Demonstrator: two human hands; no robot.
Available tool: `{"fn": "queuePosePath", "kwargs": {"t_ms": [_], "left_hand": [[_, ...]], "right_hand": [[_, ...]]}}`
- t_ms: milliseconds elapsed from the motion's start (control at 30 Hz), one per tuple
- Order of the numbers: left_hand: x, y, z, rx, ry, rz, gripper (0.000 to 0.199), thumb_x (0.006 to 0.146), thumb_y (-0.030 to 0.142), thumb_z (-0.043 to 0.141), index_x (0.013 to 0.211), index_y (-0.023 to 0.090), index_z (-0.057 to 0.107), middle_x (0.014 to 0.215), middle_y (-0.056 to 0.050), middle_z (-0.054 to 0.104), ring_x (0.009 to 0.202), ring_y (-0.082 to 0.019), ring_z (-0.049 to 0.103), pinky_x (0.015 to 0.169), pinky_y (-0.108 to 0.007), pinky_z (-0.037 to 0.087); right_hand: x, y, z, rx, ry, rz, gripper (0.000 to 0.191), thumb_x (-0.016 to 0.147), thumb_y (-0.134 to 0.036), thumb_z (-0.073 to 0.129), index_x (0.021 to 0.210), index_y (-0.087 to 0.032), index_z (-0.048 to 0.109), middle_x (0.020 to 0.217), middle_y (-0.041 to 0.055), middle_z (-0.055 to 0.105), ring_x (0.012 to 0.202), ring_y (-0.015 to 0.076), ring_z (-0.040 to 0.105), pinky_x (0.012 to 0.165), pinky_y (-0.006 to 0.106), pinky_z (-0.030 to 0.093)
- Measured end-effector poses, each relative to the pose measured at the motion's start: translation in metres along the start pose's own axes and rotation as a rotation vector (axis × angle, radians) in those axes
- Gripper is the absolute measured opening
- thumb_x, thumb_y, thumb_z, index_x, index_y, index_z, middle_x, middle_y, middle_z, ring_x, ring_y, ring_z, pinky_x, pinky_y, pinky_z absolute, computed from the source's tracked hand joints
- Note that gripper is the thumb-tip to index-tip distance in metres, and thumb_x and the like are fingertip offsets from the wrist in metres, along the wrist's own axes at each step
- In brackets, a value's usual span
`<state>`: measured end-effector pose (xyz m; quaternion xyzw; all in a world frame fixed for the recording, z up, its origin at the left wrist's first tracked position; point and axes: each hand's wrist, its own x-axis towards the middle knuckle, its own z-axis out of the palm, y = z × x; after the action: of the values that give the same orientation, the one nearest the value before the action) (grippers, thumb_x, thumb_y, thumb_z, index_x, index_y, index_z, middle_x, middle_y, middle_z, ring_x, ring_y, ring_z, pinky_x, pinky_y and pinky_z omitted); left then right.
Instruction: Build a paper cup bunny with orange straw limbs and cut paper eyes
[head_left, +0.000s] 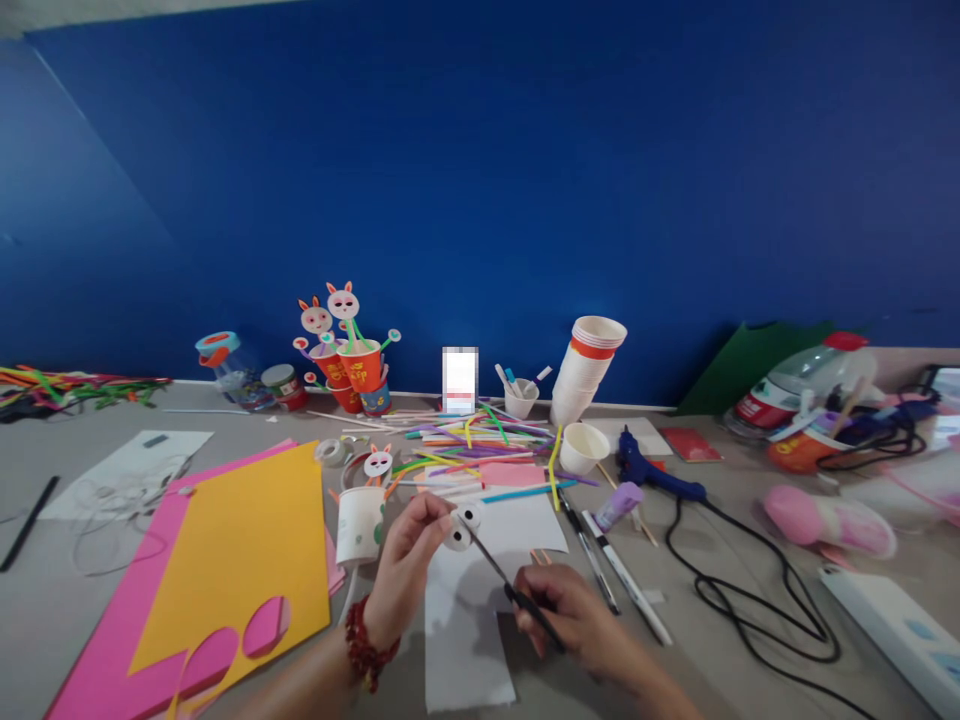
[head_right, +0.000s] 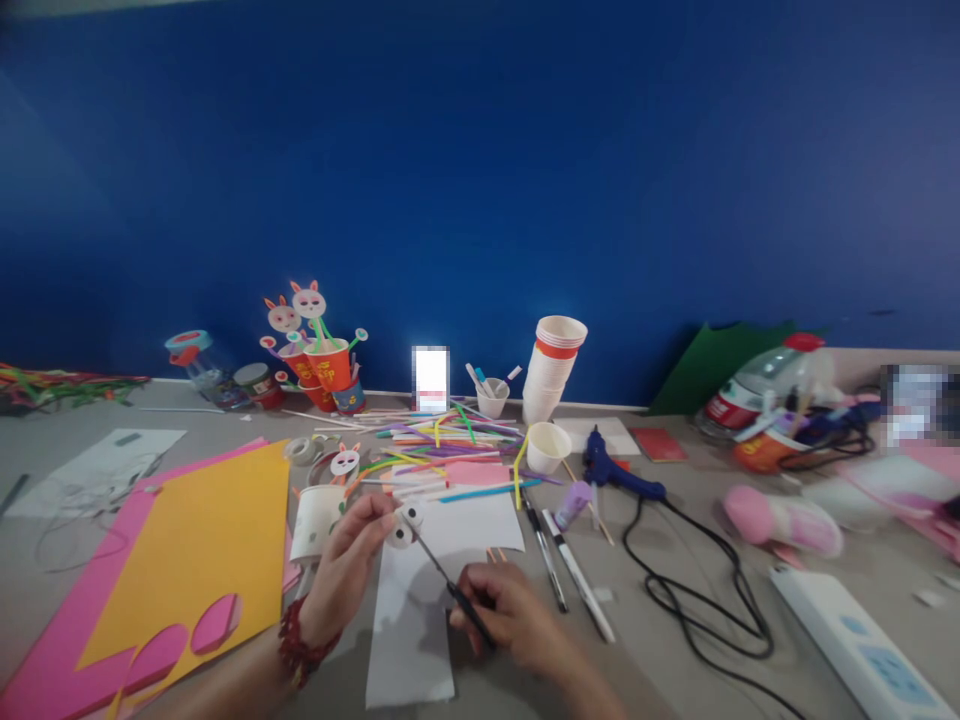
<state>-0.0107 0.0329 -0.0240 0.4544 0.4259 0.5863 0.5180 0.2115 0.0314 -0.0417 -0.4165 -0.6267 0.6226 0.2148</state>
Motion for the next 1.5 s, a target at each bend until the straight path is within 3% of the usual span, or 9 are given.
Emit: {"fn": "queuePosePath", "kwargs": {"t_ms": [667, 1167, 1500], "left_hand": [[0.0007, 0.0084, 0.0035, 0.046, -0.063, 0.015, 0.025, 0.088, 0.039, 0.065, 0.075, 0.02, 0.055, 0.074, 0.0, 0.052, 0.073, -0.016, 0.045, 0.07, -0.026, 0.038], [0.0013, 0.0064, 0.0041, 0.024, -0.04, -0.017, 0.026, 0.087, 0.04, 0.066, 0.075, 0.02, 0.056, 0.073, 0.001, 0.051, 0.071, -0.016, 0.044, 0.068, -0.025, 0.038], [0.002, 0.006, 0.0034, -0.002, -0.052, -0.013, 0.025, 0.087, 0.04, 0.067, 0.075, 0.02, 0.057, 0.074, 0.0, 0.053, 0.072, -0.016, 0.045, 0.069, -0.025, 0.039]], "right_hand": [[-0.0024, 0.0004, 0.0014, 0.044, -0.02, 0.018, 0.033, 0.072, -0.045, 0.067, 0.062, -0.021, 0.047, 0.048, -0.0058, 0.051, 0.045, 0.0108, 0.045, 0.046, 0.021, 0.029], [-0.0014, -0.0026, 0.0039, 0.03, -0.017, 0.002, 0.042, 0.072, -0.058, 0.064, 0.06, -0.021, 0.048, 0.046, -0.0048, 0.05, 0.045, 0.0102, 0.044, 0.046, 0.021, 0.028], [-0.0015, -0.0022, 0.0025, -0.01, -0.011, -0.01, 0.034, 0.073, -0.048, 0.062, 0.059, -0.021, 0.046, 0.046, -0.005, 0.051, 0.046, 0.0104, 0.044, 0.047, 0.022, 0.028]]}}
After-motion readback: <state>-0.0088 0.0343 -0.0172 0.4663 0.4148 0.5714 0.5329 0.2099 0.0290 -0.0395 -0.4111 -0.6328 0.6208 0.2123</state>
